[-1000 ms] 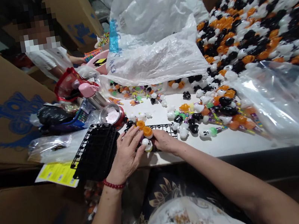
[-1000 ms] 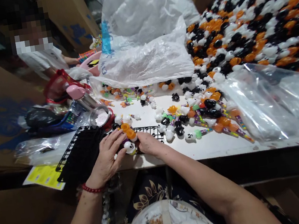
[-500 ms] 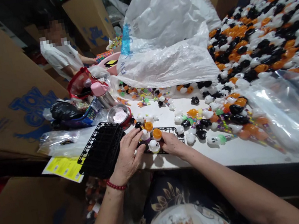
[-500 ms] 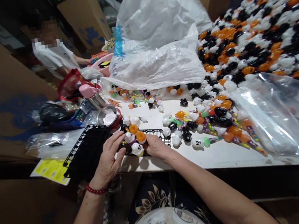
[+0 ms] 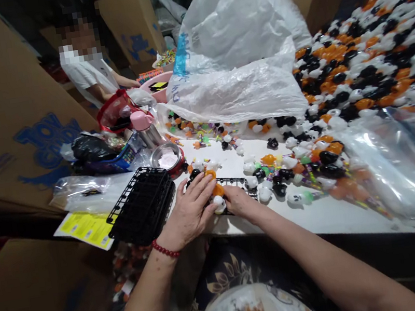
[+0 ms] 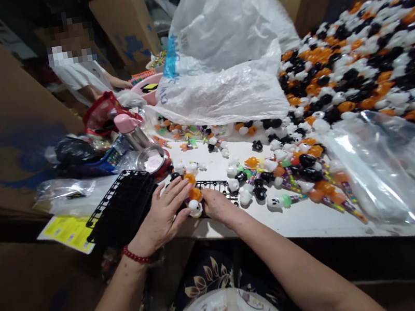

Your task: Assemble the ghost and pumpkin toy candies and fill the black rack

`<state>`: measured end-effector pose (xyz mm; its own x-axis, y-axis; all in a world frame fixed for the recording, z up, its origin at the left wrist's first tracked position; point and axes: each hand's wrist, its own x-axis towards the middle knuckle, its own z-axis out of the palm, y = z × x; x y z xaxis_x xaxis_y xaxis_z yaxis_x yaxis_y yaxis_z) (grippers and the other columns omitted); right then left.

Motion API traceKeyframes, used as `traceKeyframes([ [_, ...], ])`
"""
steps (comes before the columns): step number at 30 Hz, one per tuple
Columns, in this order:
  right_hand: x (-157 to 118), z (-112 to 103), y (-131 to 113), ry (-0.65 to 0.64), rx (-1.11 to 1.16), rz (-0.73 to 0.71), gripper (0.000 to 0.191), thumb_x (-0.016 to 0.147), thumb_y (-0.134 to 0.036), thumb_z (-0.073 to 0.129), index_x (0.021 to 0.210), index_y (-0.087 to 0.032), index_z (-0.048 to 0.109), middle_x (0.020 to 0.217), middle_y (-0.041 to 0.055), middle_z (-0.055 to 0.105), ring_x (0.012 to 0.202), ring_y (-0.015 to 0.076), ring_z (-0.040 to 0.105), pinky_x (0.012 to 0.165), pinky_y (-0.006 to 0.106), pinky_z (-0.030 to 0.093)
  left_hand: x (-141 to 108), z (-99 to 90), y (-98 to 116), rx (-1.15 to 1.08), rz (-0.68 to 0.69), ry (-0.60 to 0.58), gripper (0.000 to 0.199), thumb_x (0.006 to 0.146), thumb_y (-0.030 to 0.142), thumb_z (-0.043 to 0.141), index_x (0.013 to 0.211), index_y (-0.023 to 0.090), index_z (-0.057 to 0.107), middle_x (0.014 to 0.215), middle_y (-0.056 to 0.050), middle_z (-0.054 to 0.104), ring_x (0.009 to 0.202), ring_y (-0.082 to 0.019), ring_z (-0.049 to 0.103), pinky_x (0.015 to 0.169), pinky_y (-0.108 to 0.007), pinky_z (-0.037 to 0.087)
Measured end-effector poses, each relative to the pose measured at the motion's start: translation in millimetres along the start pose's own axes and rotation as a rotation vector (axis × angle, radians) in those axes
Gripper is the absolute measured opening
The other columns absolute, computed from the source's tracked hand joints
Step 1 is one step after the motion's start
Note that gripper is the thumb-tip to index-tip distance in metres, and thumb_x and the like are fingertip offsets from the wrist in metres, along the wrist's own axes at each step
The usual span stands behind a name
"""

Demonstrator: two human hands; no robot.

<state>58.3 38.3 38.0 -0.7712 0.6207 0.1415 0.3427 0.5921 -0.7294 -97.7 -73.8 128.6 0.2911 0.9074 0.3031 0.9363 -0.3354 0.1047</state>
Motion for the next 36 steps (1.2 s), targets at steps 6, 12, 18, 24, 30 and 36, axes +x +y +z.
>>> traceKeyframes([
  [6,3.1,6.9,-4.0,-0.014,-0.046,0.039,0.019,0.083,-0.014,0.056,0.100,-0.015,0.063,0.094,0.0092,0.067,0.086,0.0222,0.062,0.079,0.031,0.047,7.5,6.3,1.6,0.075,0.005,0.031,0.052,0.097,0.035,0.046,0.148,0.027,0.037,0.150,-0.008,0.046,0.144,-0.027,0.033,0.116,-0.052,0.016],
  [12,-50.8,-30.2,-7.1,0.244,-0.011,-0.095,0.035,0.087,-0.012,0.051,0.120,-0.019,0.057,0.117,0.0119,0.061,0.110,0.0224,0.056,0.098,0.038,0.046,11.4,13.7,12.3,0.080,-0.009,0.102,0.061,0.093,0.045,0.053,0.148,0.025,0.036,0.147,-0.012,0.049,0.139,-0.031,0.040,0.113,-0.053,0.020],
  [18,-148.4,-100.2,41.6,0.489,-0.494,0.231,0.038,0.083,-0.008,0.045,0.116,-0.016,0.062,0.108,0.0150,0.057,0.106,0.0283,0.052,0.095,0.043,0.047,15.6,18.1,14.1,0.047,-0.047,0.167,0.061,0.093,0.043,0.052,0.149,0.025,0.035,0.146,-0.012,0.050,0.138,-0.031,0.041,0.113,-0.053,0.021],
  [24,-167.6,-109.4,81.0,0.347,-0.682,0.342,0.027,0.088,-0.013,0.044,0.107,-0.016,0.063,0.108,0.0172,0.054,0.095,0.0276,0.054,0.078,0.037,0.050,21.8,22.2,18.2,0.046,-0.067,0.168,0.054,0.093,0.038,0.053,0.144,0.024,0.041,0.142,-0.011,0.054,0.138,-0.030,0.042,0.112,-0.052,0.022],
  [30,-111.2,-80.2,36.8,0.417,-0.166,0.276,0.024,0.091,-0.021,0.041,0.111,-0.019,0.055,0.090,0.0094,0.063,0.080,0.0232,0.059,0.071,0.033,0.047,20.9,17.5,20.7,0.041,-0.059,0.092,0.044,0.097,0.031,0.046,0.140,0.021,0.045,0.143,-0.012,0.054,0.138,-0.025,0.043,0.113,-0.049,0.023],
  [36,-15.2,-24.5,5.5,0.251,0.448,0.304,0.020,0.083,-0.036,0.058,0.090,-0.018,0.063,0.075,0.0007,0.066,0.068,0.0164,0.058,0.064,0.026,0.046,17.5,16.2,15.1,0.060,-0.045,0.078,0.047,0.097,0.031,0.046,0.143,0.022,0.040,0.145,-0.012,0.051,0.139,-0.025,0.041,0.115,-0.050,0.020],
])
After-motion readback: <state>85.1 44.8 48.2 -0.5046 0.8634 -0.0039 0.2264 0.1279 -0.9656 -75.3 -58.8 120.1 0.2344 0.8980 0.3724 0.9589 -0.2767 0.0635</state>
